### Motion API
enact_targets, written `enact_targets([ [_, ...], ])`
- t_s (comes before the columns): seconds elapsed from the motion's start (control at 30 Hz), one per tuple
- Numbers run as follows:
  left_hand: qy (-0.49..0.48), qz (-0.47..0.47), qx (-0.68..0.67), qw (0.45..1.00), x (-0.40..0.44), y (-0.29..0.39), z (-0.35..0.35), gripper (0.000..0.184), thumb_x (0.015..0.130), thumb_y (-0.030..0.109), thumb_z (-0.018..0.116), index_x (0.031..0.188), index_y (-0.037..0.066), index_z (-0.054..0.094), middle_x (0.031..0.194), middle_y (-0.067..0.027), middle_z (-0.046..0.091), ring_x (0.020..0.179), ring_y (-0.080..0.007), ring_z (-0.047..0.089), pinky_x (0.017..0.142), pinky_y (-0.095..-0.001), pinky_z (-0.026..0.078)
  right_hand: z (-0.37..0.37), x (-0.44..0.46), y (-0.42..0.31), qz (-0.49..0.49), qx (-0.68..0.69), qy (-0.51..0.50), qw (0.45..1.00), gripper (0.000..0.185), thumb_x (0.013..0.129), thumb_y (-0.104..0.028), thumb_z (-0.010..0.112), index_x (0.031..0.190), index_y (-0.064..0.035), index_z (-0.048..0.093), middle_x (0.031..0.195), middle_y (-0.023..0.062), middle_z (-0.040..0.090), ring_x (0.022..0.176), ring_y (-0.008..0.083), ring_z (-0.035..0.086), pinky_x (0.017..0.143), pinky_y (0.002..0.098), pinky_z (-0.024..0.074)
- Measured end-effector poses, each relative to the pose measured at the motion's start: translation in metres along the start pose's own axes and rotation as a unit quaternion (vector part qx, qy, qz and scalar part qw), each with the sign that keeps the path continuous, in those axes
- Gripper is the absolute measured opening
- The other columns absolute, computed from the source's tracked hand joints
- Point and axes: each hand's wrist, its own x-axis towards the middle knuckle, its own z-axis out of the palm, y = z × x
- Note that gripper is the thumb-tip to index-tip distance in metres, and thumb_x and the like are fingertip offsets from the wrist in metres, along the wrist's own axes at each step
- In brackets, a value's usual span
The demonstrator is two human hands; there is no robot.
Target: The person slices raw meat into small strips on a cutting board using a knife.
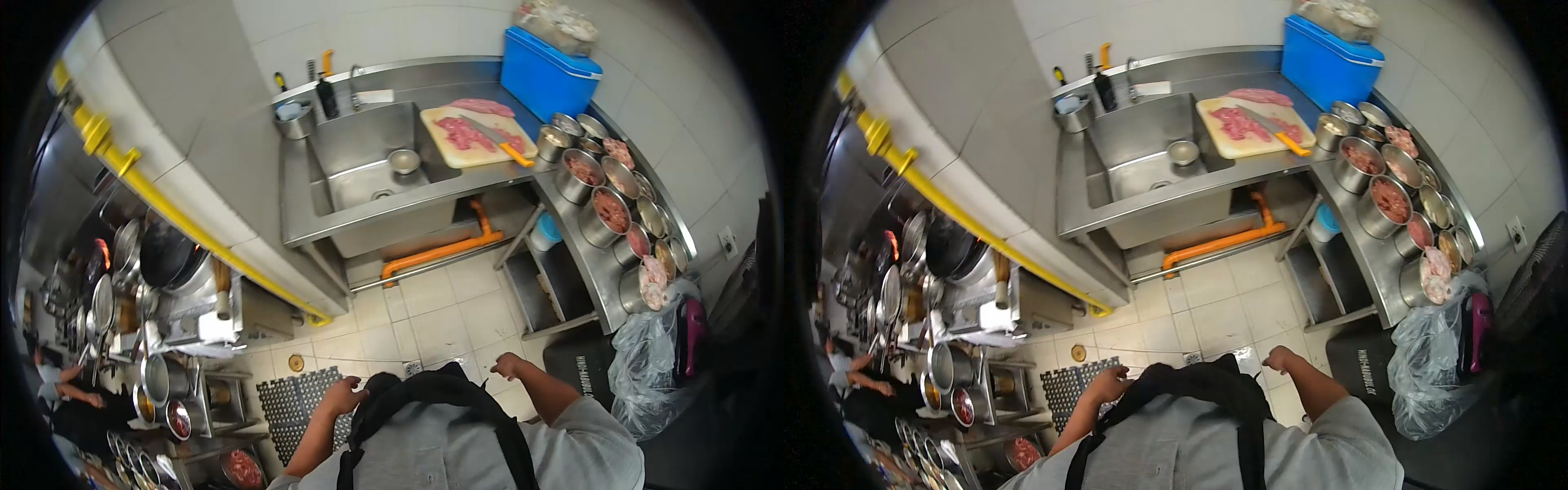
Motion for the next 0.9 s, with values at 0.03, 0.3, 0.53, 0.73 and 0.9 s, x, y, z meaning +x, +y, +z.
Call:
enact_targets([
  [0.03,-0.018,0.001,0.003,1.0,0.019,0.014,-0.008,0.062,0.085,0.039,0.071,0.13,-0.001,0.062,0.123,-0.0241,0.067,0.117,-0.0362,0.064,0.1,-0.0417,0.05,-0.017,0.018,-0.005,-0.016,0.056,0.021,0.998,0.063,0.092,-0.042,0.066,0.131,0.0071,0.058,0.126,0.0224,0.063,0.09,0.0315,0.07,0.064,0.0405,0.06],
  [0.3,-0.101,0.079,-0.051,0.99,0.158,0.098,-0.062,0.047,0.086,0.032,0.073,0.121,0.001,0.066,0.114,-0.0163,0.072,0.097,-0.0268,0.071,0.09,-0.0368,0.055,-0.232,-0.029,-0.144,-0.289,0.14,0.425,0.847,0.042,0.086,-0.024,0.07,0.121,0.0002,0.066,0.095,0.0171,0.072,0.088,0.0282,0.07,0.08,0.0365,0.0541],
  [0.53,-0.145,0.25,-0.134,0.948,0.338,0.265,-0.127,0.032,0.089,0.018,0.072,0.116,0.001,0.067,0.093,-0.0089,0.071,0.086,-0.0158,0.067,0.079,-0.0305,0.054,-0.48,0.008,-0.214,-0.213,0.072,0.594,0.772,0.036,0.084,-0.019,0.068,0.116,-0.0026,0.064,0.107,0.018,0.068,0.1,0.0348,0.066,0.087,0.0434,0.0528],
  [0.73,0.045,0.432,-0.095,0.896,0.445,0.403,-0.182,0.023,0.085,0.014,0.069,0.107,0.006,0.069,0.1,-0.0139,0.066,0.093,-0.0311,0.065,0.083,-0.0399,0.052,-0.554,0.102,-0.216,-0.058,-0.101,0.554,0.824,0.046,0.085,-0.011,0.061,0.129,-0.0035,0.05,0.126,0.0234,0.056,0.106,0.0431,0.062,0.092,0.0486,0.0518],
  [0.9,0.156,0.485,0.002,0.86,0.547,0.48,-0.193,0.022,0.083,0.013,0.069,0.104,0.006,0.069,0.101,-0.0138,0.066,0.098,-0.034,0.063,0.087,-0.0437,0.051,-0.573,0.049,-0.234,-0.098,0.01,0.512,0.853,0.047,0.091,-0.02,0.055,0.131,-0.0028,0.037,0.111,0.0325,0.062,0.098,0.0471,0.064,0.088,0.0532,0.0522],
])
